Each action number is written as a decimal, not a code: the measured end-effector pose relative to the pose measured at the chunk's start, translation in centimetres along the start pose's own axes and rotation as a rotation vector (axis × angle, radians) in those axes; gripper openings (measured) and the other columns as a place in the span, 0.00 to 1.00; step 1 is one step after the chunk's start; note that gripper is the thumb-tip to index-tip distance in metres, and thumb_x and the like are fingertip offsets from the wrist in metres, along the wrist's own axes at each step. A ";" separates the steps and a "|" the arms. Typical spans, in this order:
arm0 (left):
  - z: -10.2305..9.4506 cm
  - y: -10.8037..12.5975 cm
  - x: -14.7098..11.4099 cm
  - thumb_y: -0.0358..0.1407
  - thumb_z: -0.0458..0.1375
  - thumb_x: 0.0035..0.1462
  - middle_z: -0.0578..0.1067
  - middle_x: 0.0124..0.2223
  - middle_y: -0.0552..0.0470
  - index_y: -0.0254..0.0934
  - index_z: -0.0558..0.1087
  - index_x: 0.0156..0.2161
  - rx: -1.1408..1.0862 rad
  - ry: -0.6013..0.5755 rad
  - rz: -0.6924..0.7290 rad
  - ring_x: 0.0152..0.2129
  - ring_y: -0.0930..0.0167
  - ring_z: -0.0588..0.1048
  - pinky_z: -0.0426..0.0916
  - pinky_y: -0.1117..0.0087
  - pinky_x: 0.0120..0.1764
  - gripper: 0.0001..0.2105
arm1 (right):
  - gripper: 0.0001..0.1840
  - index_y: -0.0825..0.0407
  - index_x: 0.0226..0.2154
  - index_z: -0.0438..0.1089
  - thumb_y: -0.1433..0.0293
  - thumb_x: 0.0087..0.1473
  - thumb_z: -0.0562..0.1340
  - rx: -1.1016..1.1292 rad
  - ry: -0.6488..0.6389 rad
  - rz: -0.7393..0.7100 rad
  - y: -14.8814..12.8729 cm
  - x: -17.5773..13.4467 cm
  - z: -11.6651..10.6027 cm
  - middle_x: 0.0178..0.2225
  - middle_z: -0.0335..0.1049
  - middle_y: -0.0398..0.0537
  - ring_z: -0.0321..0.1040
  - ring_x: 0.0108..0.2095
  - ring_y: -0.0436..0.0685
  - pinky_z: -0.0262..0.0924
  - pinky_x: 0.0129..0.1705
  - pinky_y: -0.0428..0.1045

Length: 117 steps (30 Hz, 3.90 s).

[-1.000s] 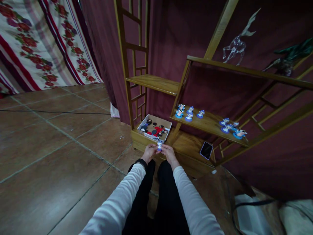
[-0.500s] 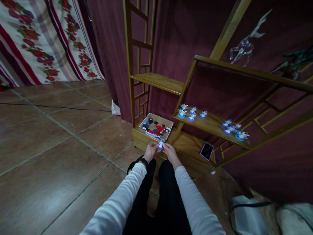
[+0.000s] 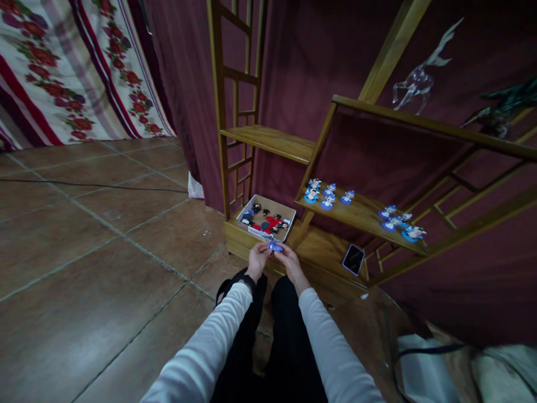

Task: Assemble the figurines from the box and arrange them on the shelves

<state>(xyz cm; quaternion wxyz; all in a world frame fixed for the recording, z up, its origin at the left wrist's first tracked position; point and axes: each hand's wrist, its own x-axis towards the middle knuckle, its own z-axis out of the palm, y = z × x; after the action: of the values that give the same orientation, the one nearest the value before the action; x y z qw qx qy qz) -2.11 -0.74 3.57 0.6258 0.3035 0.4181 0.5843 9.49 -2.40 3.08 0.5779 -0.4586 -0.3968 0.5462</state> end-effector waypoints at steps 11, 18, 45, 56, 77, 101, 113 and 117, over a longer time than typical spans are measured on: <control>-0.2 -0.7 0.4 0.25 0.63 0.35 0.75 0.24 0.51 0.31 0.71 0.27 0.050 0.003 0.055 0.21 0.75 0.71 0.65 0.75 0.28 0.10 | 0.24 0.51 0.38 0.73 0.65 0.34 0.68 -0.048 0.043 -0.026 0.7 0.4 -0.4 0.39 0.74 0.47 0.68 0.38 0.54 0.60 0.46 0.51; -0.4 -0.7 0.4 0.30 0.67 0.31 0.75 0.24 0.51 0.31 0.72 0.27 0.023 -0.046 0.032 0.21 0.75 0.71 0.65 0.72 0.30 0.13 | 0.23 0.51 0.37 0.73 0.65 0.33 0.68 -0.071 0.070 -0.067 0.8 0.5 -0.4 0.40 0.74 0.47 0.69 0.40 0.55 0.60 0.48 0.52; -0.3 -0.6 0.7 0.33 0.64 0.41 0.73 0.23 0.54 0.31 0.72 0.30 -0.006 0.011 -0.089 0.17 0.78 0.69 0.65 0.77 0.22 0.09 | 0.17 0.51 0.34 0.74 0.62 0.39 0.63 -0.138 0.038 -0.066 1.1 0.6 -0.2 0.36 0.74 0.46 0.69 0.35 0.55 0.63 0.39 0.50; -0.5 -0.1 0.7 0.30 0.63 0.44 0.76 0.26 0.47 0.30 0.73 0.32 -0.030 -0.102 -0.230 0.21 0.73 0.74 0.69 0.74 0.26 0.07 | 0.19 0.54 0.32 0.73 0.58 0.38 0.63 -0.058 0.145 0.036 2.2 1.6 -0.7 0.29 0.74 0.46 0.68 0.27 0.52 0.65 0.32 0.48; -0.1 -1.4 0.5 0.33 0.68 0.33 0.75 0.24 0.51 0.31 0.76 0.30 0.201 -0.089 0.022 0.21 0.73 0.72 0.67 0.70 0.32 0.14 | 0.14 0.53 0.24 0.68 0.60 0.35 0.66 0.037 0.160 0.027 1.2 0.7 -1.0 0.23 0.70 0.41 0.68 0.23 0.50 0.65 0.31 0.48; -0.6 -2.4 1.5 0.25 0.65 0.31 0.73 0.25 0.55 0.36 0.71 0.27 0.431 -0.083 0.198 0.22 0.75 0.69 0.63 0.73 0.30 0.13 | 0.10 0.53 0.21 0.66 0.68 0.32 0.67 0.073 0.154 0.062 0.3 0.3 -0.8 0.22 0.69 0.40 0.68 0.27 0.50 0.65 0.36 0.50; -0.8 -2.4 3.0 0.26 0.68 0.25 0.72 0.21 0.55 0.34 0.71 0.22 0.293 -0.088 0.014 0.19 0.74 0.70 0.64 0.72 0.28 0.13 | 0.09 0.52 0.22 0.67 0.68 0.33 0.66 0.054 0.127 0.125 0.8 1.0 -0.8 0.22 0.71 0.42 0.69 0.26 0.52 0.65 0.38 0.52; -0.7 -2.1 2.7 0.25 0.67 0.27 0.73 0.20 0.55 0.34 0.71 0.22 0.321 -0.039 0.030 0.19 0.74 0.70 0.64 0.72 0.28 0.12 | 0.08 0.52 0.21 0.67 0.70 0.34 0.65 0.070 0.122 0.131 1.0 1.3 -0.8 0.22 0.71 0.42 0.69 0.27 0.52 0.65 0.38 0.51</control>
<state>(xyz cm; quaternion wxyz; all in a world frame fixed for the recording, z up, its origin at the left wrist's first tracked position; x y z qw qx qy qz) -1.81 1.53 0.95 0.5685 0.4172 0.4893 0.5132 10.06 -1.17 1.84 0.5798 -0.4956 -0.3106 0.5673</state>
